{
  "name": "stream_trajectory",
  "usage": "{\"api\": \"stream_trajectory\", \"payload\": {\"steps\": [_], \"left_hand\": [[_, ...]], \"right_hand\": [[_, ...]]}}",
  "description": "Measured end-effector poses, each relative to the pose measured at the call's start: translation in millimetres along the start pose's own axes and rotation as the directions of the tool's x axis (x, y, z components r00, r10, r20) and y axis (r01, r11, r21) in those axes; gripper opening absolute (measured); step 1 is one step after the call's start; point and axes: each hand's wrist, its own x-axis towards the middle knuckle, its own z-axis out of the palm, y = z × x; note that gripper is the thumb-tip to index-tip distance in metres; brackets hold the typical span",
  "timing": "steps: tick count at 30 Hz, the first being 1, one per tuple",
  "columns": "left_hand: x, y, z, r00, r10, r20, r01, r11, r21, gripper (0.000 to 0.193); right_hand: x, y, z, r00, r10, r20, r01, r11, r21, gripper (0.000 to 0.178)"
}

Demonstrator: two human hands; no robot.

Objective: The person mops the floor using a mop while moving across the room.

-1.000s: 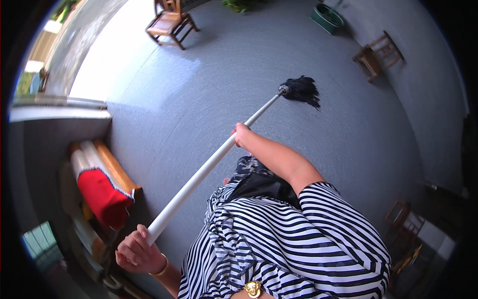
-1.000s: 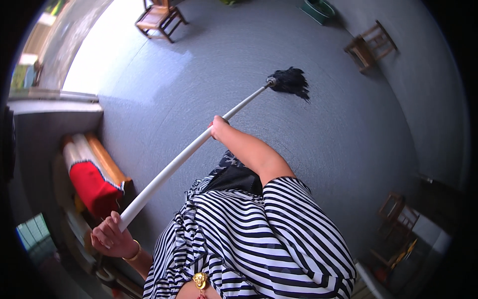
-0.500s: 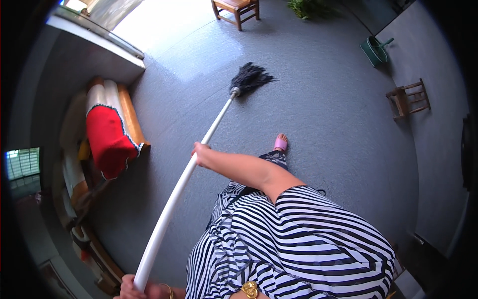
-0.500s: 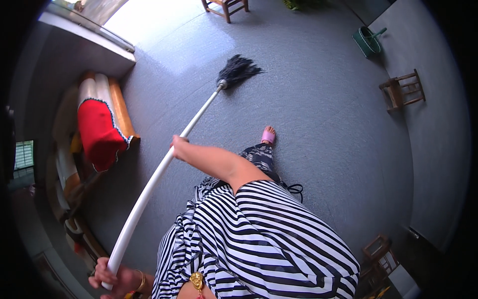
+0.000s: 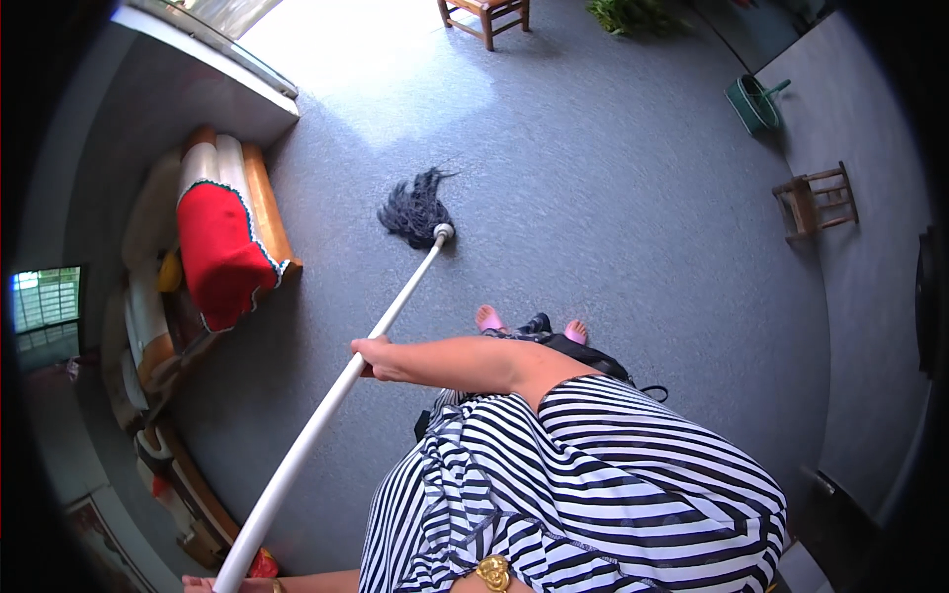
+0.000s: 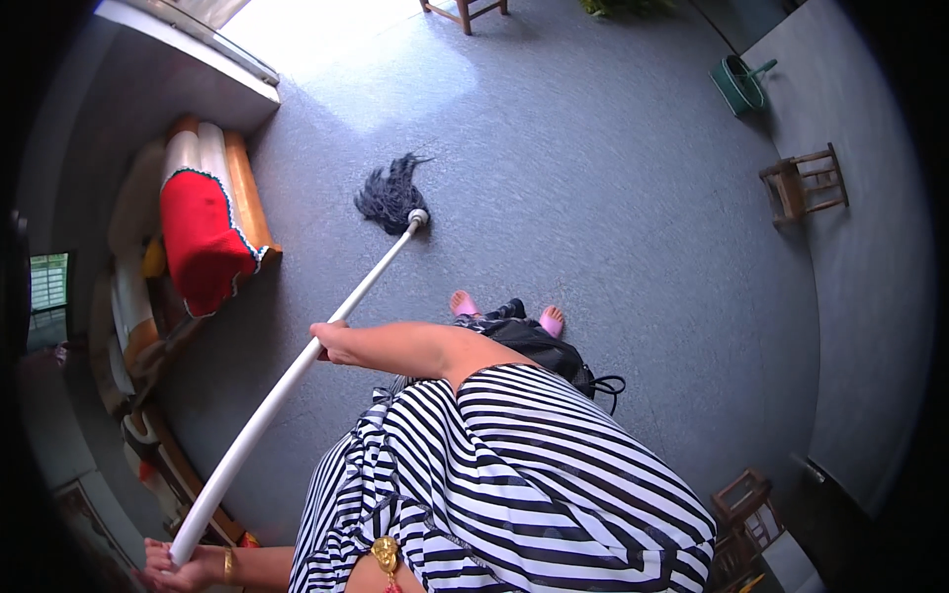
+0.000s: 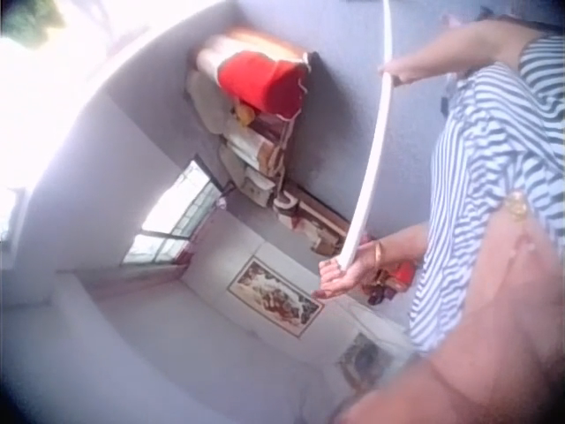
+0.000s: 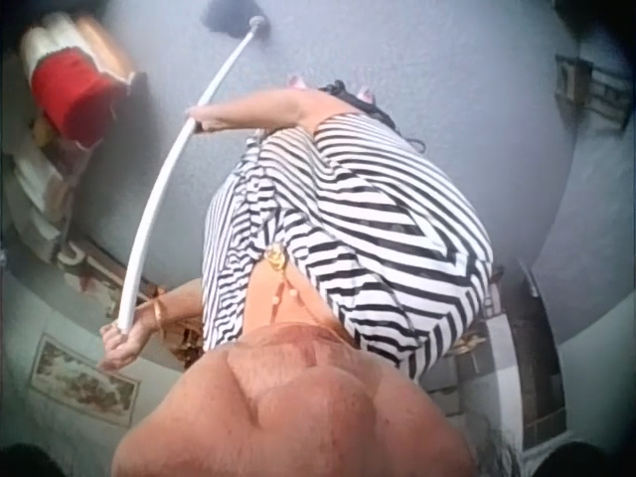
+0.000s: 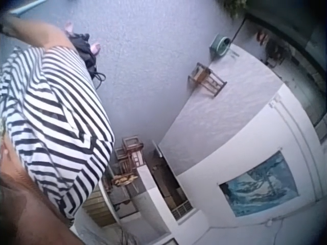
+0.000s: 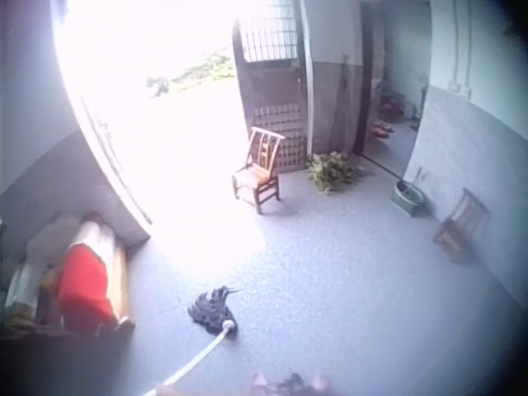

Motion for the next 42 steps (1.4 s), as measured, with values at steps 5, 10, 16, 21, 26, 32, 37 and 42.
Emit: {"api": "stream_trajectory", "payload": {"steps": [5,10,16,21,26,32,37,42], "left_hand": [[-23.6,4.4,22.4,0.978,-0.188,-0.094,0.203,0.959,0.198,0.024],[-46.0,-8.5,41.2,0.955,-0.28,0.101,0.274,0.959,0.071,0.025],[-100.3,0.7,79.3,0.92,-0.297,0.257,0.348,0.92,-0.181,0.013],[-165.3,38.1,146.5,0.838,-0.259,0.48,0.442,0.838,-0.319,0.01],[-210.0,69.1,187.0,0.684,-0.213,0.697,0.707,0.429,-0.562,0.004],[-261.4,126.4,224.4,0.607,0.024,0.795,0.743,0.339,-0.577,0.007],[-297.4,156.4,237.3,0.377,0.196,0.905,0.892,0.187,-0.412,0.017],[-323.8,190.9,241.9,0.076,0.203,0.976,0.996,0.021,-0.082,0.04]], "right_hand": [[-1.8,-27.4,-31.4,0.98,-0.134,-0.147,0.142,0.989,0.045,0.023],[-7.3,-69.5,-92.5,0.951,-0.201,-0.234,0.239,0.96,0.147,0.021],[-19.5,-119.1,-184.5,0.887,-0.306,-0.345,0.391,0.895,0.213,0.019],[-58.6,-154.7,-297.6,0.786,-0.371,-0.495,0.56,0.767,0.314,0.014],[-88.9,-160.0,-391.3,0.74,-0.31,-0.597,0.613,0.676,0.409,0.015],[-130.3,-115.8,-499.7,0.66,-0.357,-0.661,0.737,0.479,0.478,0.009],[-158.8,-64.8,-553.5,0.629,-0.238,-0.74,0.772,0.299,0.561,0.007],[-169.2,-6.9,-583.4,0.635,-0.192,-0.748,0.772,0.181,0.609,0.006]]}}
